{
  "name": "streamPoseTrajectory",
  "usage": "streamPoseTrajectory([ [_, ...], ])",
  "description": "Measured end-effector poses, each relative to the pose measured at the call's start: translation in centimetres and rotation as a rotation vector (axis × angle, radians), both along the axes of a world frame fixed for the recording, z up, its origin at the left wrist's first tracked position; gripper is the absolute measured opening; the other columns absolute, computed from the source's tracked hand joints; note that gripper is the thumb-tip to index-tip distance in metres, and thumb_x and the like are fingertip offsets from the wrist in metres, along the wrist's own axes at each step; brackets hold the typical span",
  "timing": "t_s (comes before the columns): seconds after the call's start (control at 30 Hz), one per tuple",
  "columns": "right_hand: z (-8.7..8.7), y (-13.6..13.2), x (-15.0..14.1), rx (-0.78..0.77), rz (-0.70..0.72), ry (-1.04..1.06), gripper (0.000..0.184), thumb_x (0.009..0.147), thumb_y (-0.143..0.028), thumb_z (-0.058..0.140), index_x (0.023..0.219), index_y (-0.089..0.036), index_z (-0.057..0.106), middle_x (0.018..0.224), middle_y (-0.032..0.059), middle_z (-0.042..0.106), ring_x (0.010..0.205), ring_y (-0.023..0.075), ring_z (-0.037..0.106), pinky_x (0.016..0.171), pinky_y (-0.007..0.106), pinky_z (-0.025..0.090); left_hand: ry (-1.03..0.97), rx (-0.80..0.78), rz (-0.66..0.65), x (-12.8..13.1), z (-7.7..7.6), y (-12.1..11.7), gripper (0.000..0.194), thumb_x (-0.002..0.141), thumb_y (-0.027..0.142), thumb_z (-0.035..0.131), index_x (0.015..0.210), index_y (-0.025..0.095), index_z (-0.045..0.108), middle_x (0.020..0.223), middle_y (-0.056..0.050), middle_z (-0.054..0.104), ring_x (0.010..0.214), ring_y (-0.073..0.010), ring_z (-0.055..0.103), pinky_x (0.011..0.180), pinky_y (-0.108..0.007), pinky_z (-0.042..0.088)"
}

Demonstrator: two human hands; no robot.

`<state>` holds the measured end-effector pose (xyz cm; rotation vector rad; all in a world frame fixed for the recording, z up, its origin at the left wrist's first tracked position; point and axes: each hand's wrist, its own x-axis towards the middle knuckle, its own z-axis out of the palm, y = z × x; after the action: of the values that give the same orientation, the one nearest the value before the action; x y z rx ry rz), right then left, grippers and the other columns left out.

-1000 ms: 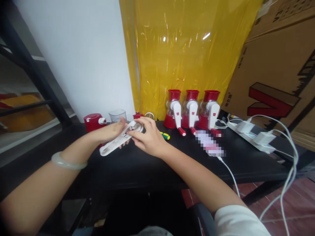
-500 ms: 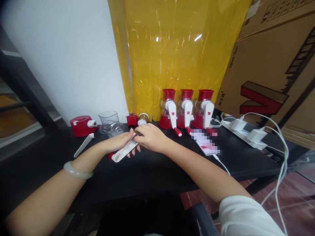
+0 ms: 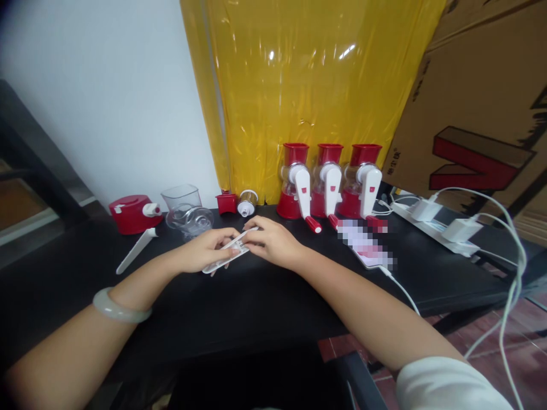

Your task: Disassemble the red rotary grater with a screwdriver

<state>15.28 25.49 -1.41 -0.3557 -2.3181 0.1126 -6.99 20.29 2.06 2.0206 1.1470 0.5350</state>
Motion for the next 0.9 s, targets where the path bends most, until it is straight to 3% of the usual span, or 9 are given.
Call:
streamPoseTrajectory([
  [0.3, -0.51, 0.16, -0.14, -0.015, 0.008, 0.023, 0.01, 0.085, -0.016, 0.066, 0.091, -0.021, 0.072, 0.107, 0.009, 0.064, 0.102, 0.0205, 0.063, 0.088, 0.037, 0.054, 0.084, 0.09, 0.035, 0.36, -0.39, 0.0, 0.029, 0.091, 0.046, 0.059, 0.098, 0.018, 0.058, 0.068, 0.0, 0.066, 0.055, -0.0166, 0.063, 0.05, -0.024, 0.042],
  [0.63, -0.51, -0.09, -0.08, 0.01, 0.003, 0.059, 0.007, 0.084, -0.019, 0.066, 0.087, -0.02, 0.071, 0.109, 0.0105, 0.058, 0.103, 0.0222, 0.058, 0.087, 0.04, 0.053, 0.028, -0.019, 0.045, 0.68, -0.05, -0.24, 0.026, 0.088, 0.042, 0.059, 0.099, 0.019, 0.056, 0.064, 0.001, 0.066, 0.047, -0.0161, 0.06, 0.044, -0.023, 0.042],
  [0.9, -0.41, -0.2, -0.07, 0.049, -0.037, 0.032, 0.006, 0.084, -0.019, 0.065, 0.087, -0.021, 0.07, 0.109, 0.0099, 0.058, 0.102, 0.0226, 0.055, 0.086, 0.04, 0.051, 0.027, 0.013, 0.047, 0.79, -0.16, -0.26, 0.026, 0.089, 0.043, 0.059, 0.097, 0.019, 0.057, 0.064, 0.001, 0.066, 0.047, -0.0163, 0.061, 0.044, -0.023, 0.042],
])
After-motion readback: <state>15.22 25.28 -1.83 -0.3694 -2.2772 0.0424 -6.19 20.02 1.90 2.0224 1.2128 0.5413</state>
